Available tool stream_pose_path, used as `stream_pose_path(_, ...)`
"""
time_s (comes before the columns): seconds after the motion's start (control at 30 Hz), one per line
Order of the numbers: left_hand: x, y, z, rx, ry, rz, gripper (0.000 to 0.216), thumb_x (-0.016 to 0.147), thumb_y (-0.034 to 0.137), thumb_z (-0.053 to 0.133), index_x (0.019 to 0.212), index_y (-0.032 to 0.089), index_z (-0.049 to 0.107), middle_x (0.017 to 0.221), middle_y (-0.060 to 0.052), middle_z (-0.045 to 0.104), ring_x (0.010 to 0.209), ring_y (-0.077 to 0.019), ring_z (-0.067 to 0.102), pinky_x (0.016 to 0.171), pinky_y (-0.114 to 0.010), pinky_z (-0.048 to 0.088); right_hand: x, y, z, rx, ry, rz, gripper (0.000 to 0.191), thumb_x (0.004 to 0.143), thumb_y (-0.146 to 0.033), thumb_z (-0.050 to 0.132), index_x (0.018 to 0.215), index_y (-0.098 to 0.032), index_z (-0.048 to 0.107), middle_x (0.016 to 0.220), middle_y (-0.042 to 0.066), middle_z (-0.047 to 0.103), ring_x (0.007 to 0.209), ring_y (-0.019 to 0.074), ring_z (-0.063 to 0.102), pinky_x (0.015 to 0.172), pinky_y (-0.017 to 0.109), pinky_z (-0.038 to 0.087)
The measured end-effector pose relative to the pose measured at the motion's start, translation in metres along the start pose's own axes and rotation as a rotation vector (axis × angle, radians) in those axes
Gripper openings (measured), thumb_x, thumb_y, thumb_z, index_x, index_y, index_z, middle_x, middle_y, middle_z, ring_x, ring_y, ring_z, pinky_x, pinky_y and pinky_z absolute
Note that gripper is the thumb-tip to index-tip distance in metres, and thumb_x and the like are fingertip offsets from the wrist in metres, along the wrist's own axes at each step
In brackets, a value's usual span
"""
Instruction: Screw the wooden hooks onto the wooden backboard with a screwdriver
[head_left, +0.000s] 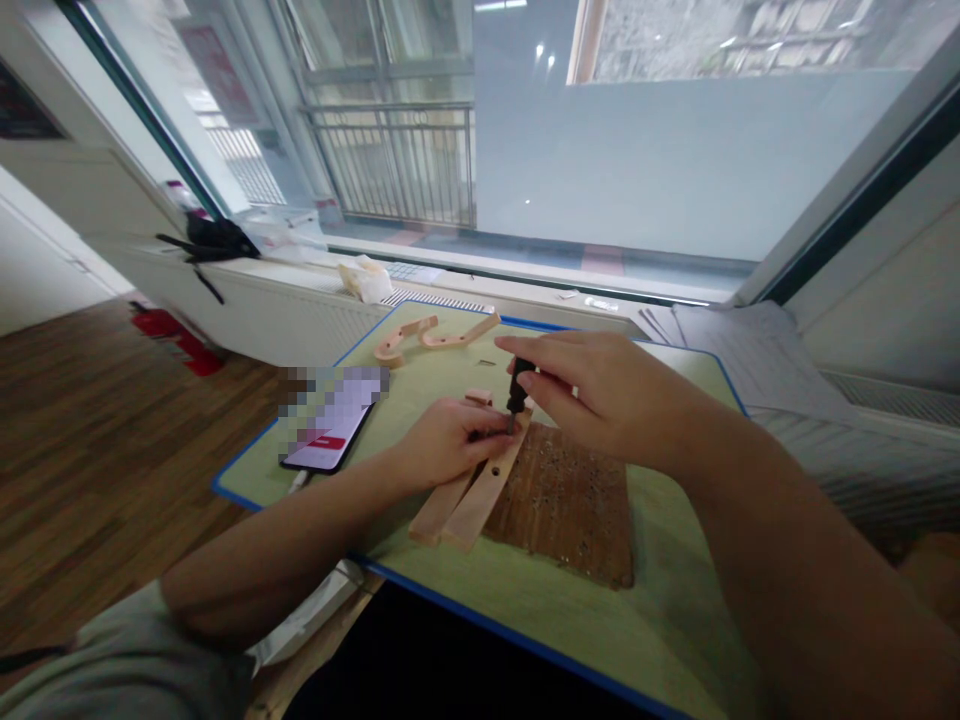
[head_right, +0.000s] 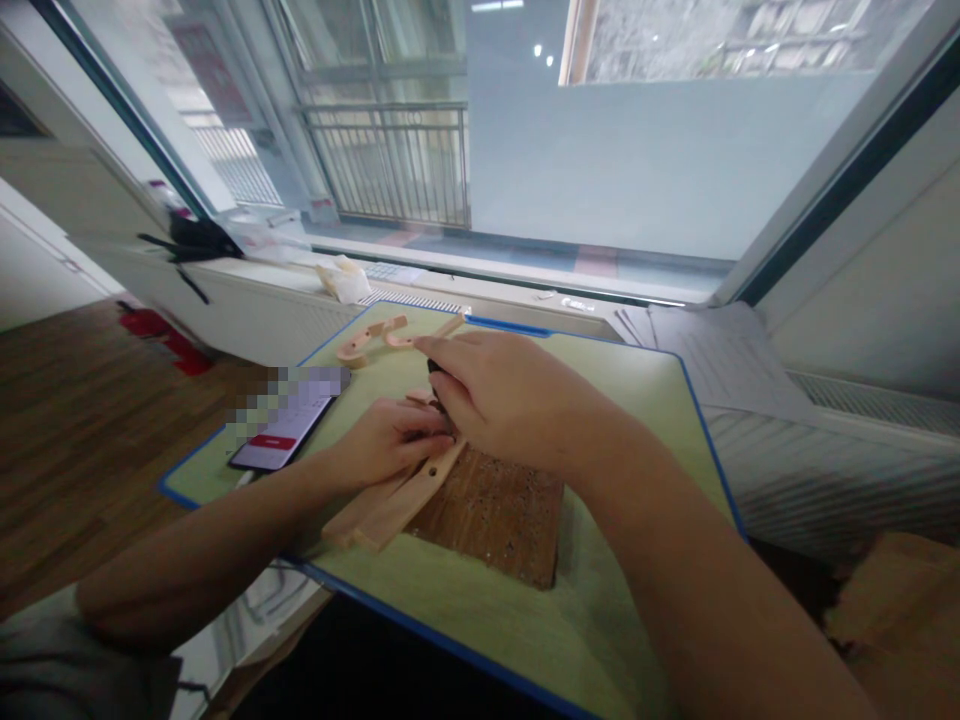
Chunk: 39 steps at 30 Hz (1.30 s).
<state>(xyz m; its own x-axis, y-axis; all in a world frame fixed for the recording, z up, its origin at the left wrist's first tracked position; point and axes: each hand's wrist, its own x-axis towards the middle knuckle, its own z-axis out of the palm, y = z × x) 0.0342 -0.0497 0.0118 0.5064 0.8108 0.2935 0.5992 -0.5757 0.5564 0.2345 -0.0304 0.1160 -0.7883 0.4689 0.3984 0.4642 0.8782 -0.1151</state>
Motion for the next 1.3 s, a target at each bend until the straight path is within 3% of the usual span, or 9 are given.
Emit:
stream_pose_path(0.2, 0.0, 0.0, 0.001, -0.009, -0.004, 0.005, 0.016, 0.088, 0.026, 0.057, 0.09, 0.021, 0.072, 0.085, 0.0, 0.071, 0.083, -0.0129, 0.062, 0.076, -0.024, 0.045, 0.004, 0.001, 0.005, -0.055, 0.021, 0.144, 0.032, 0.088, -0.043, 0.052, 0.086, -0.018, 0.07, 0.072, 0.004, 0.068, 0.064, 0.0131, 0.057, 0.061, 0.025, 0.033)
stream_pose_path(0.37, 0.0, 0.0, 0.001, -0.005, -0.007, 0.015, 0.016, 0.088, 0.024, 0.056, 0.089, 0.02, 0.072, 0.082, -0.001, 0.07, 0.084, -0.0137, 0.061, 0.077, -0.025, 0.045, 0.004, 0.005, 0.007, -0.007, 0.103, 0.041, 0.031, 0.091, -0.033, 0.049, 0.109, -0.018, 0.069, 0.094, 0.008, 0.072, 0.082, 0.0164, 0.062, 0.072, 0.028, 0.04)
stream_pose_path(0.5, 0.0, -0.001, 0.0, 0.0, -0.004, 0.019, 0.017, 0.088, 0.024, 0.056, 0.093, 0.021, 0.072, 0.084, -0.001, 0.071, 0.086, -0.0148, 0.061, 0.079, -0.026, 0.045, -0.001, 0.007, -0.001, 0.065, 0.033, -0.014, 0.035, 0.092, -0.026, 0.044, 0.118, -0.021, 0.066, 0.107, 0.007, 0.071, 0.09, 0.0165, 0.063, 0.078, 0.029, 0.043)
stream_pose_path(0.6, 0.0, -0.001, 0.0, -0.002, -0.003, 0.025, 0.017, 0.088, 0.023, 0.056, 0.094, 0.021, 0.072, 0.087, -0.002, 0.071, 0.088, -0.015, 0.061, 0.08, -0.026, 0.045, -0.002, 0.007, -0.004, 0.073, 0.013, 0.036, 0.035, 0.091, -0.025, 0.043, 0.117, -0.023, 0.066, 0.101, 0.004, 0.072, 0.084, 0.0146, 0.063, 0.075, 0.027, 0.041)
stream_pose_path(0.73, -0.001, 0.0, 0.0, -0.001, -0.005, 0.006, 0.016, 0.089, 0.024, 0.056, 0.09, 0.02, 0.072, 0.083, 0.0, 0.07, 0.083, -0.0129, 0.062, 0.077, -0.024, 0.044, 0.001, 0.006, -0.002, 0.046, 0.008, 0.091, 0.03, 0.089, -0.039, 0.051, 0.098, -0.019, 0.071, 0.081, 0.003, 0.07, 0.071, 0.0132, 0.058, 0.067, 0.026, 0.036)
stream_pose_path(0.83, -0.002, 0.0, 0.0, 0.017, 0.0, 0.001, 0.016, 0.088, 0.024, 0.056, 0.087, 0.02, 0.072, 0.079, 0.0, 0.069, 0.082, -0.013, 0.062, 0.076, -0.023, 0.044, 0.004, 0.006, 0.002, 0.053, 0.041, 0.095, 0.031, 0.088, -0.042, 0.053, 0.091, -0.017, 0.071, 0.08, 0.004, 0.068, 0.071, 0.0129, 0.056, 0.067, 0.026, 0.035)
stream_pose_path(1.03, -0.001, 0.0, 0.0, 0.017, 0.0, 0.01, 0.019, 0.088, 0.022, 0.054, 0.091, 0.02, 0.072, 0.082, -0.001, 0.068, 0.084, -0.0139, 0.061, 0.077, -0.025, 0.045, 0.003, 0.013, 0.01, 0.248, 0.099, 0.037, 0.031, 0.089, -0.033, 0.052, 0.114, -0.02, 0.066, 0.091, 0.004, 0.071, 0.072, 0.0117, 0.058, 0.067, 0.025, 0.041)
stream_pose_path(1.3, 0.002, 0.002, -0.001, 0.034, 0.002, 0.03, 0.019, 0.088, 0.025, 0.055, 0.093, 0.02, 0.072, 0.077, -0.001, 0.065, 0.08, -0.0133, 0.058, 0.074, -0.024, 0.042, -0.002, 0.017, 0.005, 0.245, 0.041, 0.047, 0.035, 0.087, -0.022, 0.047, 0.116, -0.023, 0.066, 0.089, 0.001, 0.072, 0.07, 0.0132, 0.062, 0.064, 0.026, 0.043)
